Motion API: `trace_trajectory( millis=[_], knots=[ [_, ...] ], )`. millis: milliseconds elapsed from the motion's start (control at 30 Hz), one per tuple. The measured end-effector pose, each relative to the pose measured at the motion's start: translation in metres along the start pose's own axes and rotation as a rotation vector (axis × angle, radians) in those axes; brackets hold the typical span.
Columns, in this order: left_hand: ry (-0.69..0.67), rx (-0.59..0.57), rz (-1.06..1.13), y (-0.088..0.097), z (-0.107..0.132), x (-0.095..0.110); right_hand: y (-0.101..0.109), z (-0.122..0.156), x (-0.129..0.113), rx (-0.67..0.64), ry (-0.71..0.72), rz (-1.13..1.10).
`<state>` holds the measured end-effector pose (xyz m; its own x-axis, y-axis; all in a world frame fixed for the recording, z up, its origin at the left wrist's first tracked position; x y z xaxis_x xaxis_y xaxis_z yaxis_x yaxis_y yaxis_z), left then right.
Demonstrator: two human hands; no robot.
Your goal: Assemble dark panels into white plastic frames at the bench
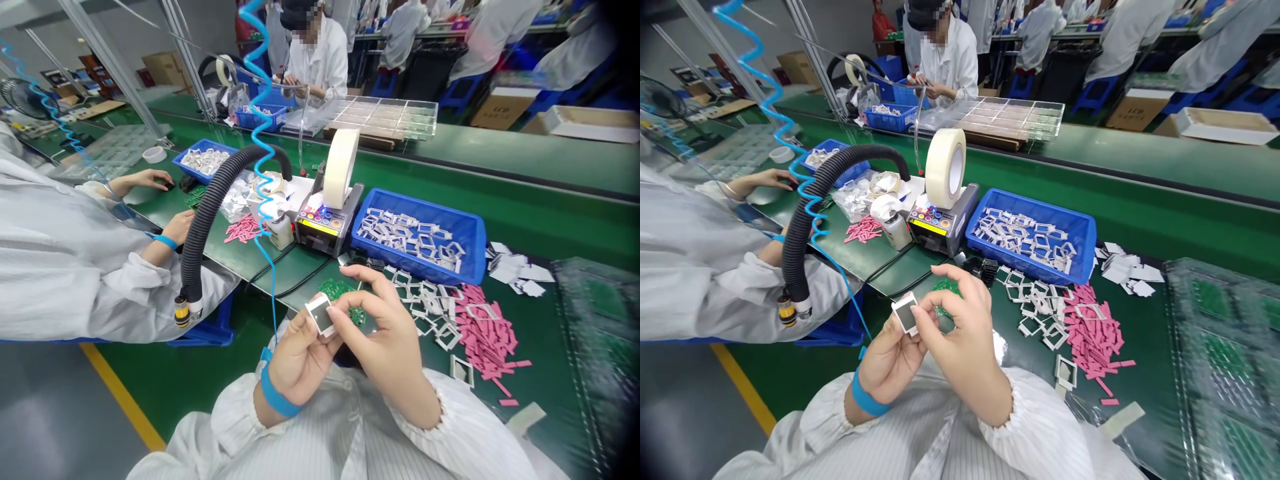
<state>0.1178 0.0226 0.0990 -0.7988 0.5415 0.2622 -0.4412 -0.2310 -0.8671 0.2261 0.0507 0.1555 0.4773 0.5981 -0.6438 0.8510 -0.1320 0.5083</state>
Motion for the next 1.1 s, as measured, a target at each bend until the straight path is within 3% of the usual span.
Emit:
trace_trajectory(
  millis=[133,233,333,433,500,533,633,667,767,933,1100],
  knots=[
    [0.006,-0.004,0.014,0.0,-0.002,0.001,-0.004,0.0,0.006,0.025,0.078,0.142],
    [0.042,0.018,0.031,0.004,-0.003,0.004,-0.012,0.006,0.005,0.023,0.302,0.364],
    [0.109,0.139,0.045,0.02,-0.001,0.008,-0.027,0.022,0.002,-0.311,0.571,0.425],
    [0.115,0.277,0.049,0.048,0.003,0.014,-0.034,0.04,0.008,-0.637,0.618,0.329],
    [0.081,0.302,-0.004,0.067,0.005,0.021,-0.029,0.046,0.023,-0.707,0.525,0.259],
    [0.054,0.308,-0.037,0.075,0.006,0.025,-0.024,0.046,0.034,-0.7,0.413,0.261],
    [-0.055,0.358,-0.138,0.088,0.007,0.04,-0.011,0.038,0.072,-0.575,0.015,0.418],
    [-0.089,0.378,-0.178,0.087,0.007,0.044,-0.009,0.035,0.082,-0.546,-0.058,0.473],
    [-0.163,0.408,-0.304,0.078,0.005,0.053,-0.017,0.025,0.097,-0.552,-0.097,0.545],
    [-0.241,0.397,-0.495,0.059,0.0,0.059,-0.037,0.024,0.097,-0.573,-0.135,0.569],
    [-0.327,0.406,-0.757,0.051,-0.001,0.063,-0.027,0.022,0.1,-0.493,-0.164,0.494]
  ],
)
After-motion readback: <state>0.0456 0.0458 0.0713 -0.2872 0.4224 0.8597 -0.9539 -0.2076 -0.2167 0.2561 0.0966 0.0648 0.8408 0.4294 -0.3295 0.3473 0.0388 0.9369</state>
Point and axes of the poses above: each hand's wrist, its own z-axis away from the middle knuckle, its own y-axis out of the back of the hand, x = y × z, the point moved 2 cm from there along -z, towards the middle knuckle, and after that the axes turned 15 degrees about y, right-handed, at the moved point
